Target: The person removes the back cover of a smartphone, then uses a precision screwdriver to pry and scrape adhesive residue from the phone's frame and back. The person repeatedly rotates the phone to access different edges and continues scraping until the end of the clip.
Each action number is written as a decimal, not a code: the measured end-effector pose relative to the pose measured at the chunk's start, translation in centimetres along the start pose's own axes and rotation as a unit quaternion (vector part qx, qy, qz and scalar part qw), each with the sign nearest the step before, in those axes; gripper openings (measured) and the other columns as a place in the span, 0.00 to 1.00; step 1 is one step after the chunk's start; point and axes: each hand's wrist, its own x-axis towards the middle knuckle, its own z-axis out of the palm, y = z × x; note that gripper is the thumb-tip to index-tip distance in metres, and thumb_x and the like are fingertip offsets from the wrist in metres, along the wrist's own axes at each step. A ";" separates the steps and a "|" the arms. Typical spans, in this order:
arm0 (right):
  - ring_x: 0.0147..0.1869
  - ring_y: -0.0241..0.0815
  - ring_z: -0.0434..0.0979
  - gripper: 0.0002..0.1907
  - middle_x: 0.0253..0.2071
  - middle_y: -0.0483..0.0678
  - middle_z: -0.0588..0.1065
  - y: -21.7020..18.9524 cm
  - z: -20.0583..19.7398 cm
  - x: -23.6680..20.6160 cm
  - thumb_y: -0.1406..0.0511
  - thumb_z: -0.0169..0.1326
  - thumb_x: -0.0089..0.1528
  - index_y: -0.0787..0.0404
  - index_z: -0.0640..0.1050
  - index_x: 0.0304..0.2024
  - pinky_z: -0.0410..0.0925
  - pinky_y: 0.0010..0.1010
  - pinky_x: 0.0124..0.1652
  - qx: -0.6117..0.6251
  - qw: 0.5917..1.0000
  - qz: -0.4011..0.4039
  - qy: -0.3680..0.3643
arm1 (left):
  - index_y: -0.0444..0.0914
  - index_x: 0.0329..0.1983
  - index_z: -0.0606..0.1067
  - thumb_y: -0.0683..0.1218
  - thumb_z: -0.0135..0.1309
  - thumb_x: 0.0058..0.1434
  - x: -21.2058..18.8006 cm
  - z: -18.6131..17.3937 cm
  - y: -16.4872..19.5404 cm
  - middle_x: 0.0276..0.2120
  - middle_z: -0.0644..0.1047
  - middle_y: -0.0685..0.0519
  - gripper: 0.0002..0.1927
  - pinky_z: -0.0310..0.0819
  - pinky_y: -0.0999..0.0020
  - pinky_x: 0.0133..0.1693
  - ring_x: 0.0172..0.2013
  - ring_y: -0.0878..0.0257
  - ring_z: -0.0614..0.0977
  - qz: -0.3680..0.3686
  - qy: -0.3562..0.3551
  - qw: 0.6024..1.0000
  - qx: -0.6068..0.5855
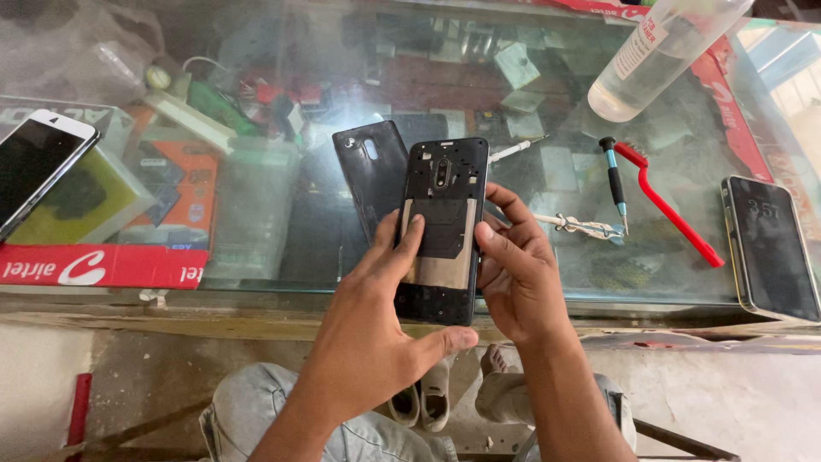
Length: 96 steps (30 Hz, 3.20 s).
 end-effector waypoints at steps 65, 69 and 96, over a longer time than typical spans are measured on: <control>0.53 0.48 0.81 0.14 0.50 0.51 0.77 1.3 0.2 0.5 0.76 0.56 0.64 0.61 0.73 0.51 0.77 0.47 0.52 -0.040 0.998 -0.030 0.045 | 0.32 0.51 0.82 0.30 0.59 0.62 -1.8 1.9 -2.5 0.43 0.77 0.49 0.15 0.75 0.62 0.44 0.46 0.55 0.76 0.238 0.352 0.852 0.306; 0.52 0.48 0.82 0.13 0.49 0.50 0.78 1.3 0.1 0.5 0.76 0.55 0.63 0.59 0.74 0.49 0.77 0.47 0.50 -0.037 0.997 -0.024 0.065 | 0.32 0.51 0.82 0.29 0.61 0.61 -1.8 1.9 -2.7 0.44 0.77 0.49 0.16 0.75 0.63 0.45 0.47 0.55 0.76 0.232 0.354 0.853 0.307; 0.54 0.45 0.76 0.20 0.48 0.53 0.74 8.7 3.4 -5.8 0.84 0.54 0.60 0.59 0.63 0.38 0.75 0.37 0.55 -0.048 0.961 -0.241 0.126 | 0.38 0.82 0.45 0.50 0.66 0.61 -1.4 4.6 -1.5 0.66 0.57 0.46 0.55 0.53 0.57 0.70 0.66 0.57 0.63 -0.101 0.285 0.844 -0.444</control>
